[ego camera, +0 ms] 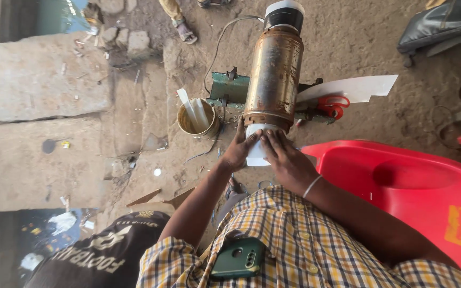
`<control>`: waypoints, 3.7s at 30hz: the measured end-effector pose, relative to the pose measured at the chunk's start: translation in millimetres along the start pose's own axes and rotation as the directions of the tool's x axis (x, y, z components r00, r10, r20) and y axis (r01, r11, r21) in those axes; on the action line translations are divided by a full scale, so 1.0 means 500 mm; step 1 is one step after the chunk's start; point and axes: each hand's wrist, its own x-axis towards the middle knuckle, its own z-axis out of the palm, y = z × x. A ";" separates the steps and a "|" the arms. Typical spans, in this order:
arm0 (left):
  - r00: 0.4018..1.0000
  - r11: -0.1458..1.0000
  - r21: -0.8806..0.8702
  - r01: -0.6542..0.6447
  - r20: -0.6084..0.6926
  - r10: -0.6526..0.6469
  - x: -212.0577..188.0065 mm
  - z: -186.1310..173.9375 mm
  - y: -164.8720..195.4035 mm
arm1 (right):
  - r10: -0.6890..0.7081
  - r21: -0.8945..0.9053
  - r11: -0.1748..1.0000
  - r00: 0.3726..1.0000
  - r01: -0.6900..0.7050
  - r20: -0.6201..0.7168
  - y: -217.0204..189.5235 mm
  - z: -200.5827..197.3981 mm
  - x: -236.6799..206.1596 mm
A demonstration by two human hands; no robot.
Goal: The person hammers a white cloth-wrapped fitting onto the end of a metal cylinder held in a bench vise. They then cut a sheet of paper with scissors, wrap the paper around the cylinder's end, secure it with a black strap, and finally pull the wrapped piece off the cylinder and set it aside.
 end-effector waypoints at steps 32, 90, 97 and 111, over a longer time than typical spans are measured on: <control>0.977 0.311 0.949 0.060 -0.121 0.178 0.102 0.163 0.123 | 0.613 0.963 0.265 0.779 -0.045 -0.133 0.092 0.169 -0.070; 0.947 0.319 0.938 0.134 -0.217 0.239 0.132 0.202 0.125 | 0.595 0.859 0.492 0.775 -0.140 -0.214 0.143 0.140 -0.050; 0.933 0.125 0.938 0.324 -0.339 0.119 0.142 0.251 0.157 | 0.654 0.908 -0.415 0.713 0.057 0.254 0.273 0.186 0.049; 0.974 0.615 0.786 0.072 -0.189 0.128 0.154 0.185 0.122 | 0.555 0.795 -0.606 0.736 0.038 0.388 0.244 0.061 0.150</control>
